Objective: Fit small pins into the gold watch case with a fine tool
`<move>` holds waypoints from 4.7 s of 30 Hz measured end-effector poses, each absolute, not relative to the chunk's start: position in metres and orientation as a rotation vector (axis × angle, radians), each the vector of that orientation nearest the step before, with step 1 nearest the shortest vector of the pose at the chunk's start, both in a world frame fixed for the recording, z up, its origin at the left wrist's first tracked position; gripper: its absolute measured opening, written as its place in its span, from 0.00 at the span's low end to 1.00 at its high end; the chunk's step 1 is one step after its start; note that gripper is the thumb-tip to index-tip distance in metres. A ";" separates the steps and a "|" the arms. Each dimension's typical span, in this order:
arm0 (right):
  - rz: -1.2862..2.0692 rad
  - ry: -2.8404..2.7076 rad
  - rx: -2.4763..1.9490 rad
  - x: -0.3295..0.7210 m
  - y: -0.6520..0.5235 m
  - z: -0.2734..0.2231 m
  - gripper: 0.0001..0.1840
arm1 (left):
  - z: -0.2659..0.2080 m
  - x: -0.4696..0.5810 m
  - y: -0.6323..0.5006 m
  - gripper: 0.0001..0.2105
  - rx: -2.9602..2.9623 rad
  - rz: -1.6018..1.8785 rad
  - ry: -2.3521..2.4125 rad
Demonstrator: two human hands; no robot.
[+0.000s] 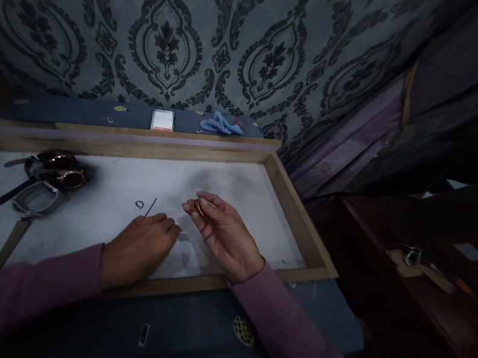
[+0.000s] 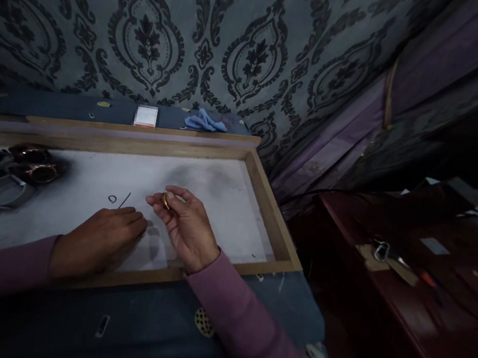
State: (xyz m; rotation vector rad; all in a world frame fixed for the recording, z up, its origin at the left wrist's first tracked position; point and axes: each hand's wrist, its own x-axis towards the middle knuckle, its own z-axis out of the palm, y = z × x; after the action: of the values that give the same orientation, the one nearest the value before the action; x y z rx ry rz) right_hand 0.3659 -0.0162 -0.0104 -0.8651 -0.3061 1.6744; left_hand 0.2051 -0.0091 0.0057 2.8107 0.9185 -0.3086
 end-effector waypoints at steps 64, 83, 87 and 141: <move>1.563 -0.653 -0.909 0.353 -0.023 -0.007 0.14 | 0.033 0.200 0.013 0.08 2.142 0.570 1.039; 1.615 -0.484 -0.842 0.347 -0.013 -0.013 0.14 | 0.018 0.198 0.014 0.08 1.603 0.693 0.891; 1.583 -0.457 -0.820 0.344 -0.012 -0.017 0.14 | 0.013 0.198 0.014 0.07 1.556 0.674 0.899; 1.465 -0.590 -1.098 0.343 -0.018 -0.018 0.16 | 0.011 0.195 0.020 0.08 1.712 0.529 0.996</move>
State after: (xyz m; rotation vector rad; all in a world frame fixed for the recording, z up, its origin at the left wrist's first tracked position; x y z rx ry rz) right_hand 0.3435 -0.0177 -0.0179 -1.0984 -0.5895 1.4648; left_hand 0.1950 0.0196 0.0109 1.7121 0.9957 0.5291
